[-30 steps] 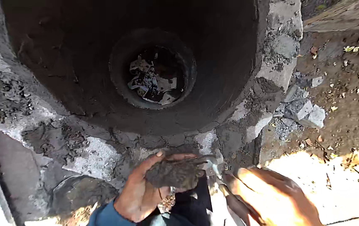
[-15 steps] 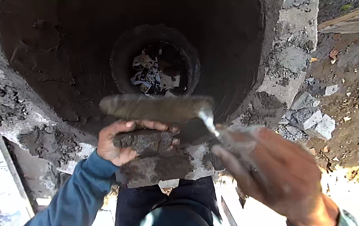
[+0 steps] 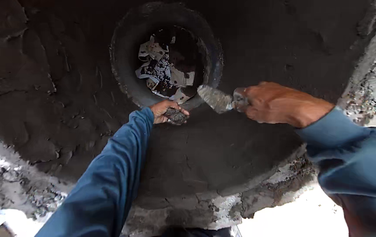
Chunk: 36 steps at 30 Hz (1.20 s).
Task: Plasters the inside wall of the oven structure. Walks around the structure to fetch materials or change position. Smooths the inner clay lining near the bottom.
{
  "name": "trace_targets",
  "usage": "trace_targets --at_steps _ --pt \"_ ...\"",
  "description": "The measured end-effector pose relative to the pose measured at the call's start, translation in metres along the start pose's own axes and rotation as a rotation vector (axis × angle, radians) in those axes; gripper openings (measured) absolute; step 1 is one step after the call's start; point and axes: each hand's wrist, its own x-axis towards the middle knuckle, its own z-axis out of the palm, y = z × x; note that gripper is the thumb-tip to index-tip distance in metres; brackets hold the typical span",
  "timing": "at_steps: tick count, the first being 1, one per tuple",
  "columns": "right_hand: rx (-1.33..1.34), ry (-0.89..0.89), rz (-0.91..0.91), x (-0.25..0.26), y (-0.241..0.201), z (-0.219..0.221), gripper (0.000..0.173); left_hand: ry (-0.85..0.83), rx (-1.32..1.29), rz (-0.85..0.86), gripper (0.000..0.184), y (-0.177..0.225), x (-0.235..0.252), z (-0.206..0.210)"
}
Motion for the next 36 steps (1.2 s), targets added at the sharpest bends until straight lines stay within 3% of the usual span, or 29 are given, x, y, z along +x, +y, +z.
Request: trace_targets --at_steps 5,10,16,22,27,34,36 --pt "-0.110 -0.236 0.006 0.089 -0.017 0.025 0.032 0.143 0.022 -0.180 0.033 -0.034 0.047 -0.035" --pt "-0.182 -0.258 -0.011 0.155 -0.025 0.043 0.043 0.286 0.214 -0.257 0.024 -0.036 0.078 -0.062" --pt "-0.236 -0.293 -0.071 0.227 -0.027 0.068 0.041 0.247 0.567 -0.229 0.029 -0.055 0.130 -0.102" --pt "0.007 -0.364 -0.026 0.311 -0.026 0.114 0.042 0.182 0.781 -0.223 0.028 -0.089 0.160 -0.115" --pt "0.040 -0.481 -0.030 0.331 -0.050 0.135 0.042 0.227 0.725 -0.130 0.025 -0.103 0.160 -0.113" --pt "0.050 -0.533 -0.018 0.318 -0.089 0.143 0.038 0.172 0.951 -0.183 0.064 -0.108 0.166 -0.120" --pt "0.066 -0.543 0.007 0.320 -0.099 0.146 0.036 0.161 0.984 -0.218 0.068 -0.108 0.167 -0.119"
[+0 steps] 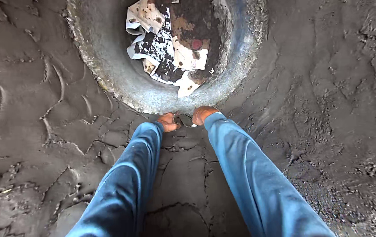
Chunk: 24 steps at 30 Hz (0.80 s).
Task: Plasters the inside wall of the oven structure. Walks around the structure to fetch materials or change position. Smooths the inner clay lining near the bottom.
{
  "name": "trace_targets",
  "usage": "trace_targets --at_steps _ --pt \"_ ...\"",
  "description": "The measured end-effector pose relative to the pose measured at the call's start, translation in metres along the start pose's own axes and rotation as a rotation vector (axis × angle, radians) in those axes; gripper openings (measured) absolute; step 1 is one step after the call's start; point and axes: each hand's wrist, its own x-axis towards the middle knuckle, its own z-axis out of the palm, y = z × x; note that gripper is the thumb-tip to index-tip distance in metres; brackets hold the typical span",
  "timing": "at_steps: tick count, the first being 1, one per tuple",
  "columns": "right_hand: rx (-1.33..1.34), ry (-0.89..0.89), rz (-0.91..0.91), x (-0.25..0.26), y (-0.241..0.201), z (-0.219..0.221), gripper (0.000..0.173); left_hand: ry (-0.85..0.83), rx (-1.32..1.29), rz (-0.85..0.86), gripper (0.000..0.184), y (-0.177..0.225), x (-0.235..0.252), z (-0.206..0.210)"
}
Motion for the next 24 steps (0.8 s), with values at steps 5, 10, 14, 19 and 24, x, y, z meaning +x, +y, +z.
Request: trace_targets --at_steps 5,10,14,19,24 --pt "-0.017 -0.027 0.009 0.002 -0.018 -0.003 0.038 -0.038 0.035 0.035 0.071 -0.002 0.001 0.002" --pt "0.079 0.044 0.049 -0.002 -0.031 0.012 0.032 -0.076 0.055 0.080 0.039 -0.004 0.003 -0.002" --pt "0.059 0.041 0.078 -0.004 -0.040 0.022 0.030 -0.075 0.045 0.119 0.032 -0.013 0.011 0.000" --pt "0.012 0.050 0.135 -0.007 -0.029 0.019 0.031 -0.091 0.028 0.120 0.042 -0.016 0.013 -0.004" --pt "-0.024 -0.068 0.019 -0.018 -0.009 -0.002 0.035 -0.097 0.064 0.084 0.075 -0.012 0.008 -0.004"
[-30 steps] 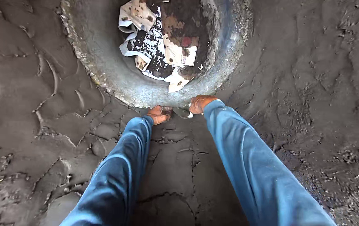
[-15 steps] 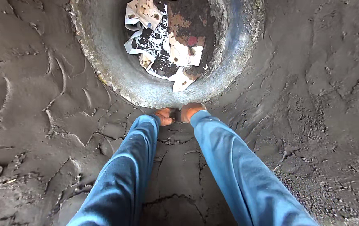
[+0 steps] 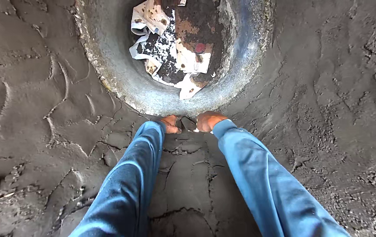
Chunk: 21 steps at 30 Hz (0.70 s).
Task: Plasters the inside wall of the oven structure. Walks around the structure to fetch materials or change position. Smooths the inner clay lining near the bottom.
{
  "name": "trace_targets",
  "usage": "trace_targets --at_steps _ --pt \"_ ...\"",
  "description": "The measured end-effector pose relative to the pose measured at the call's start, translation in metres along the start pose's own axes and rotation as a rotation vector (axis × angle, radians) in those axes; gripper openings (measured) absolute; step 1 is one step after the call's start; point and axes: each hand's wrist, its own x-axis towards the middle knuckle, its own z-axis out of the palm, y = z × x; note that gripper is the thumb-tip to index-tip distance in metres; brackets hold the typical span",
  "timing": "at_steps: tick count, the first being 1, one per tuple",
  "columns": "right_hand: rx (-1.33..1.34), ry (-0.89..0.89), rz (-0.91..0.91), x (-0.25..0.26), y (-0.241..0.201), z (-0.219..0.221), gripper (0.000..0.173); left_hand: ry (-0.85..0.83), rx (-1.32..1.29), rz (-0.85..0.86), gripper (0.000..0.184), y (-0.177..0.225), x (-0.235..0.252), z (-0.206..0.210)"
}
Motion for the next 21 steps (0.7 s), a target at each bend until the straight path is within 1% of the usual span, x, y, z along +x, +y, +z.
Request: trace_targets --at_steps 2,3,4,5,9,10,12,14,16,21 --pt "0.026 0.002 -0.031 0.004 -0.004 0.002 0.035 -0.017 -0.009 -0.036 0.091 0.007 -0.003 -0.004" --pt "0.049 0.006 -0.039 0.004 -0.009 0.003 0.034 -0.033 -0.021 -0.053 0.094 0.008 -0.005 -0.006" --pt "0.074 0.021 -0.040 0.005 -0.015 0.004 0.032 -0.046 -0.032 -0.054 0.091 0.008 -0.005 -0.007" --pt "0.086 0.043 -0.037 0.006 -0.020 0.004 0.030 -0.058 -0.033 -0.046 0.083 0.006 -0.003 -0.009" --pt "0.094 0.100 0.010 0.008 -0.034 0.007 0.028 -0.127 0.021 0.003 0.061 -0.005 0.007 -0.012" --pt "0.104 0.102 0.020 0.008 -0.037 0.009 0.028 -0.141 0.022 0.019 0.058 -0.009 0.009 -0.011" --pt "0.132 0.102 0.039 0.009 -0.041 0.015 0.029 -0.152 0.025 0.034 0.046 -0.012 0.011 -0.009" --pt "0.164 0.098 0.032 0.013 -0.045 0.016 0.029 -0.166 0.033 0.013 0.038 -0.007 0.004 -0.016" --pt "0.173 0.078 0.015 0.014 -0.045 0.017 0.031 -0.164 0.026 0.010 0.035 -0.006 -0.001 -0.018" --pt "0.174 0.067 0.057 0.024 -0.050 0.026 0.035 -0.166 0.091 0.008 0.037 -0.018 0.006 -0.015"
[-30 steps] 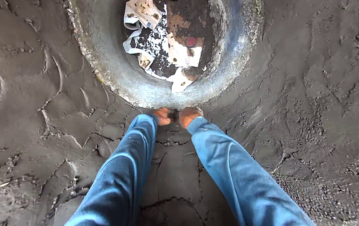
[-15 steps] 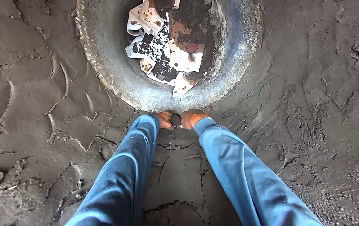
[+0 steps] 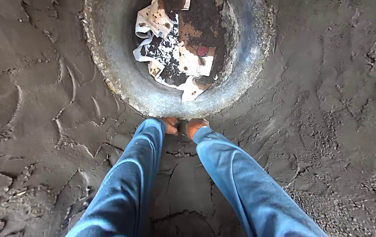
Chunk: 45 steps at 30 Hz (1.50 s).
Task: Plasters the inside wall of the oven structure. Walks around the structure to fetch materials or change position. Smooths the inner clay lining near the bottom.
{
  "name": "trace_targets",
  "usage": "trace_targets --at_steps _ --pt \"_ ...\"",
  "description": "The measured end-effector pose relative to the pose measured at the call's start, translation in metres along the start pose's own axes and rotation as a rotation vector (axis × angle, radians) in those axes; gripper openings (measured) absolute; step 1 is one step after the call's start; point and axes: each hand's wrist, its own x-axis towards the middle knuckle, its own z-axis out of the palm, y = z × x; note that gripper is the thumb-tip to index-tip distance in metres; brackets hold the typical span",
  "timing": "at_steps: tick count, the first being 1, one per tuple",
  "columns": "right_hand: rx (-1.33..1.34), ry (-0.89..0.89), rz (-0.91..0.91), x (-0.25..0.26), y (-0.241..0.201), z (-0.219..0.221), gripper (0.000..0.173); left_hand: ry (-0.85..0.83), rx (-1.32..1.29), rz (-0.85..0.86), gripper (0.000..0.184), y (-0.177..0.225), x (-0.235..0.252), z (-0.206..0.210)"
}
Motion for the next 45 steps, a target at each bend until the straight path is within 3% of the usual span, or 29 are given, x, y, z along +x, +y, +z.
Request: trace_targets --at_steps 11,19,27,34,45 --pt "-0.032 0.000 0.063 -0.001 -0.008 0.001 0.037 0.031 -0.005 -0.008 0.043 0.002 -0.004 0.002" --pt "0.007 0.023 0.147 -0.008 0.019 -0.001 0.039 0.015 -0.008 -0.024 0.040 0.007 -0.009 -0.002" --pt "-0.163 -0.133 -0.128 -0.004 0.024 -0.020 0.036 0.032 -0.051 -0.002 0.069 -0.002 -0.004 0.002" --pt "-0.236 -0.204 -0.166 -0.010 0.003 -0.030 0.035 -0.018 -0.002 -0.002 0.042 -0.004 -0.010 -0.004" --pt "-0.105 -0.070 -0.202 -0.016 -0.033 -0.007 0.032 0.023 0.030 -0.012 0.033 -0.030 -0.020 -0.022"
